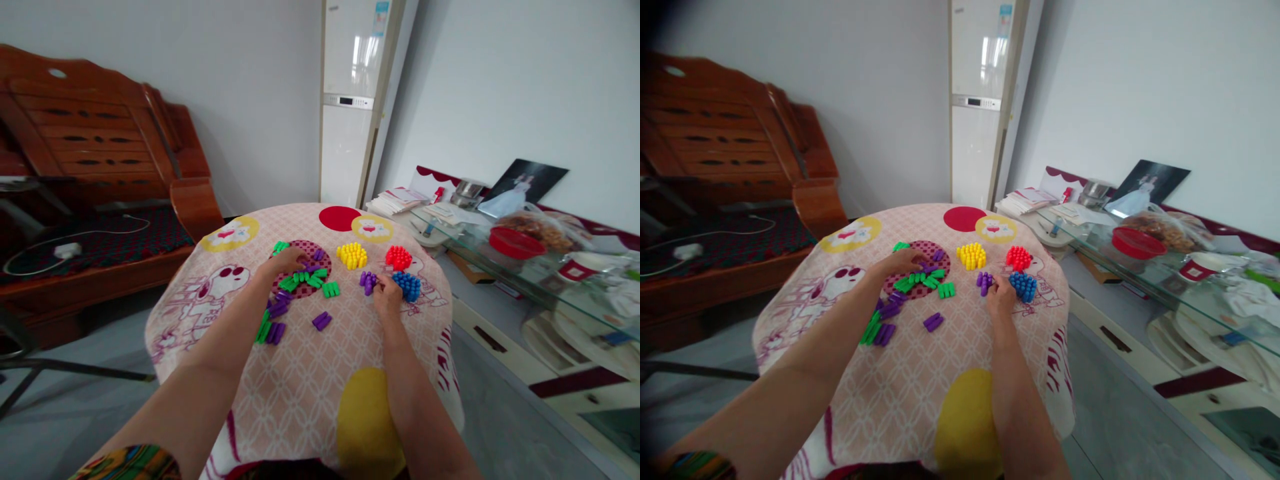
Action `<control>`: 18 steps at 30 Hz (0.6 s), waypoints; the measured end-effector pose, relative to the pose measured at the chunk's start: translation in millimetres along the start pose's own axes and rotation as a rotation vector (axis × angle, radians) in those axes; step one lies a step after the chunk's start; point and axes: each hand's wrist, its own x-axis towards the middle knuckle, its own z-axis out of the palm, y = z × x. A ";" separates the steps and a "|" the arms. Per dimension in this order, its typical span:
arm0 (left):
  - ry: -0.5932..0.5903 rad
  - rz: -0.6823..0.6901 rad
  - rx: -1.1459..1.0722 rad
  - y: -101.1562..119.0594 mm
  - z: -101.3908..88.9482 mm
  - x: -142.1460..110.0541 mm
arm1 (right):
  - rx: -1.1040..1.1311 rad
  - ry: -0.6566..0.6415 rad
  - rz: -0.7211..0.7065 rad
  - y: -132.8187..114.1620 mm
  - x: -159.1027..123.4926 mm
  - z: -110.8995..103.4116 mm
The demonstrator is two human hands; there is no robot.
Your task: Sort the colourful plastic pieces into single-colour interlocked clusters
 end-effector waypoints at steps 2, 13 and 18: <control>-0.012 -0.004 -0.018 3.2 0.5 -2.0 | 0.007 0.001 0.003 -0.2 0.2 -0.3; 0.270 -0.082 -0.226 4.3 -31.0 -24.7 | 0.006 0.008 0.027 -4.1 -0.9 -0.2; 0.269 0.039 -0.646 29.6 -19.9 -24.8 | 0.039 0.046 0.010 -4.9 0.5 -0.4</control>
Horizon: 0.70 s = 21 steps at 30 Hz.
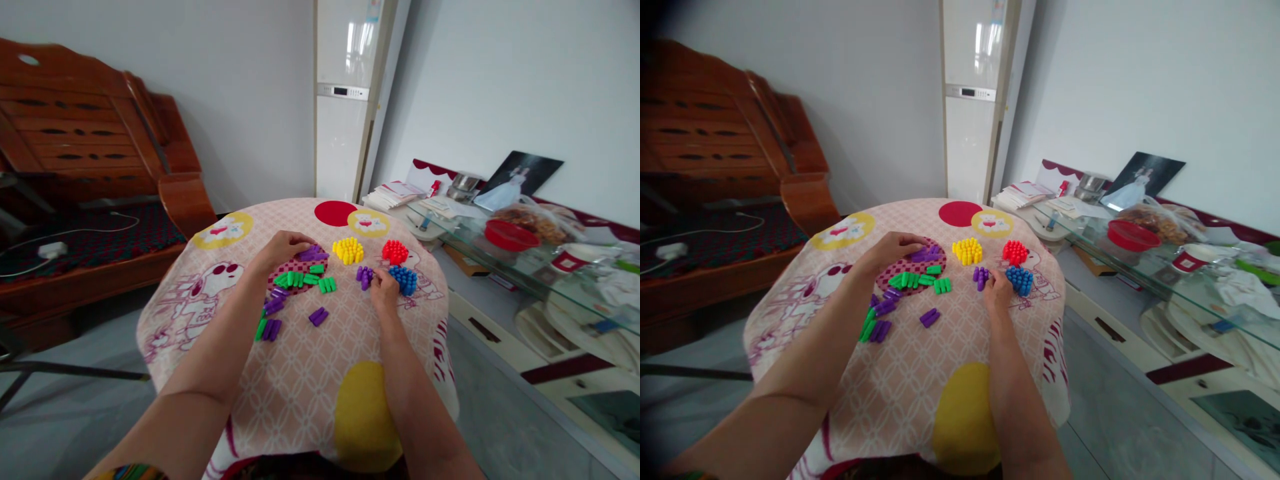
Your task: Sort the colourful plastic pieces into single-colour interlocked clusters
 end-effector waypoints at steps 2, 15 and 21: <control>-0.053 -0.006 -0.193 5.3 20.8 -1.7 | 0.017 0.035 -0.013 -2.0 0.2 -3.0; -0.100 0.238 -0.249 26.6 107.3 -20.2 | 0.168 0.159 -0.162 -53.5 -14.7 -22.9; -0.100 0.268 0.056 29.8 112.6 -23.1 | 0.172 0.234 -0.024 -50.6 -9.3 -29.2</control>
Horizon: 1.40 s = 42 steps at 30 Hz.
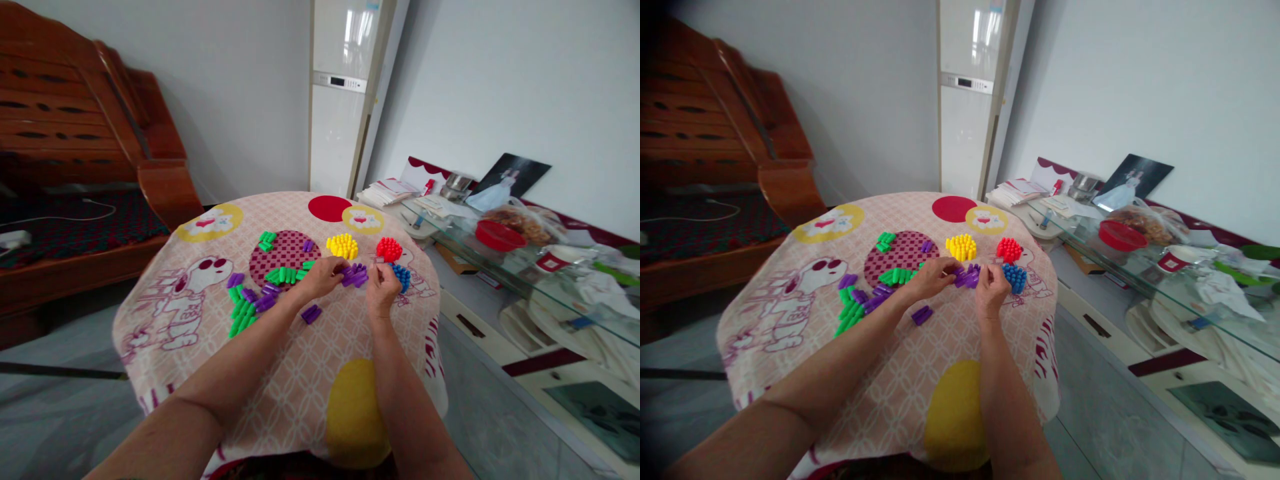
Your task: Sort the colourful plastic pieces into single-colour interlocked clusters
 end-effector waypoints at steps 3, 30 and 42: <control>0.004 0.001 0.006 -0.5 -0.1 -0.2 | -0.007 -0.058 0.040 -0.6 3.0 -5.7; 0.082 -0.119 0.018 -21.4 -4.7 -3.2 | -0.527 -0.247 0.030 10.1 1.0 -8.6; 0.119 -0.198 0.045 -15.6 15.1 -0.5 | -0.505 -0.243 0.018 20.8 3.2 -2.8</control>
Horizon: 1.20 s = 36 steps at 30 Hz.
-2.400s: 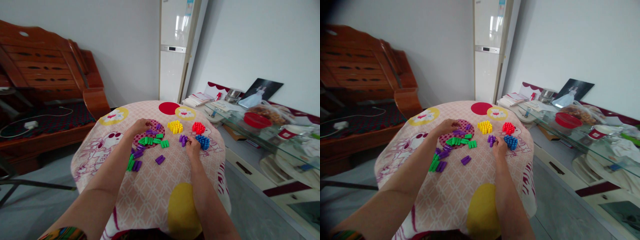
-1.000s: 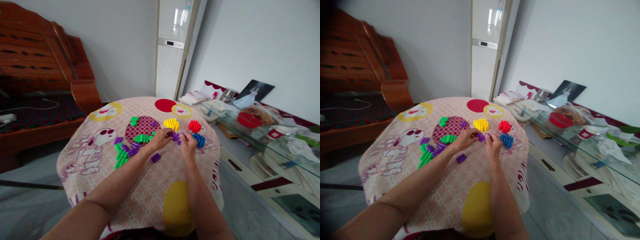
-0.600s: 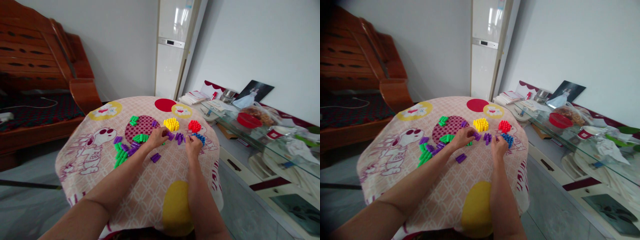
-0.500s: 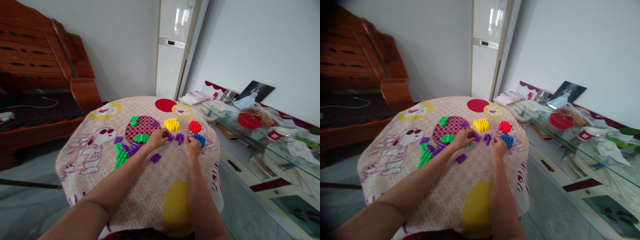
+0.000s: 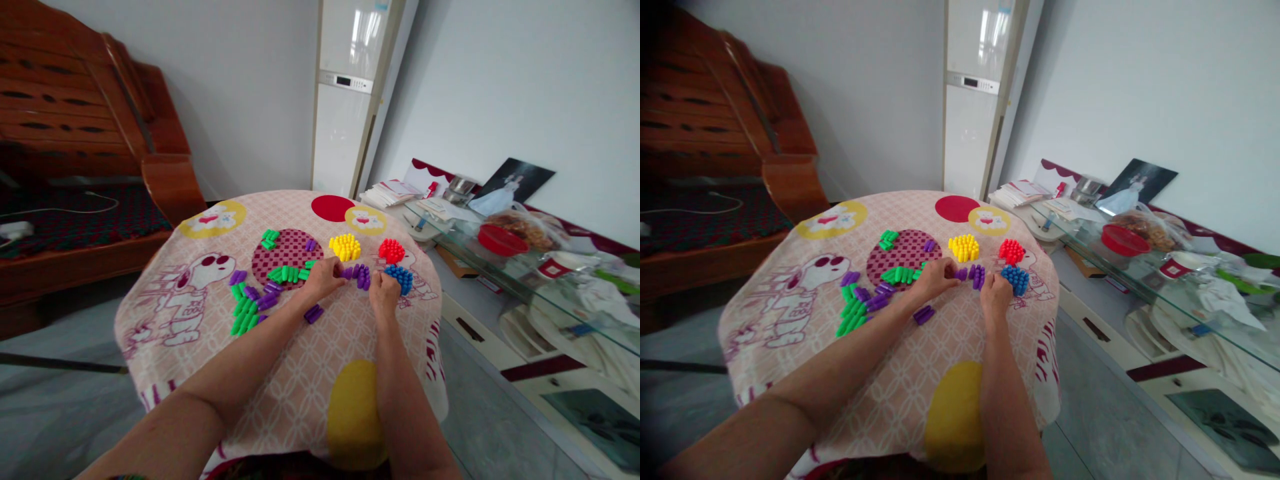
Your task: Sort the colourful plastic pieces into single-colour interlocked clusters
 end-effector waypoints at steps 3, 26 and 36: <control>0.000 -0.007 0.018 6.7 10.6 0.5 | 0.025 0.004 -0.001 3.2 0.2 2.7; -0.221 -0.015 0.424 -2.7 -91.6 -21.0 | 0.059 -0.009 0.029 8.9 1.8 5.8; -0.418 -0.193 0.710 -21.5 -135.6 -69.3 | 0.030 -0.052 0.070 6.4 2.7 4.1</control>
